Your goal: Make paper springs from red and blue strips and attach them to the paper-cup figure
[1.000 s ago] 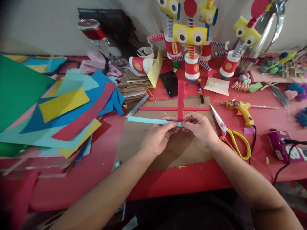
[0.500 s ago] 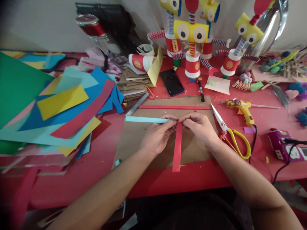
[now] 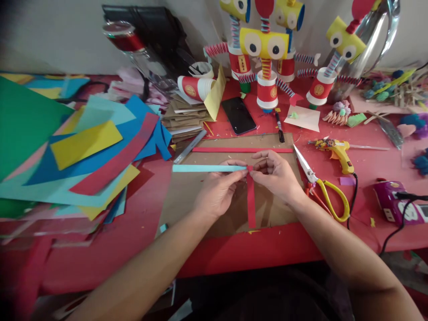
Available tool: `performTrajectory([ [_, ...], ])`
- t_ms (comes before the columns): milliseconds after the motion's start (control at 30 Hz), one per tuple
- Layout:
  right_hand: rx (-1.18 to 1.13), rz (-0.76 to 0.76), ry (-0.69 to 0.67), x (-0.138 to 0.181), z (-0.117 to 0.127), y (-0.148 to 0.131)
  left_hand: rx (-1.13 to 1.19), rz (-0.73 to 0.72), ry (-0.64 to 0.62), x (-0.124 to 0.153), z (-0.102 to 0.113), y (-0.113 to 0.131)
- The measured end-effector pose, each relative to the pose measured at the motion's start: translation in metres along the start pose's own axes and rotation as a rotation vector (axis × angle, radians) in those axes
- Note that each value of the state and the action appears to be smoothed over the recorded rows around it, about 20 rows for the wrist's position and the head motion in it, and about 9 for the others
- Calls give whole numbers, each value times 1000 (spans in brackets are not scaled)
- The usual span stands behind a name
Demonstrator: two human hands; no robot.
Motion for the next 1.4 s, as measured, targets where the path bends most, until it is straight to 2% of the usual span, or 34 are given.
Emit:
performTrajectory([
  [300, 25, -71, -4, 2, -2, -3, 39, -5, 16, 1, 0, 2],
  [433, 31, -64, 51, 2, -2, -2, 35, -17, 16, 2, 0, 1],
  [600, 26, -64, 107, 2, -2, -2, 16, 14, -44, 5, -2, 1],
  [933, 37, -10, 33, 2, -2, -4, -22, 44, -63, 6, -1, 0],
  [1400, 39, 9, 41, 3, -1, -2, -145, -86, -109, 7, -1, 3],
])
Point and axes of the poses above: each hand's wrist, its own x-axis away from the middle knuckle, its own z-axis out of the back of the hand, y = z × x, the point moved 1 cm from there along -x, towards the middle knuckle, and after that the axes turned 8 degrees about y, right-handed, at the moved point
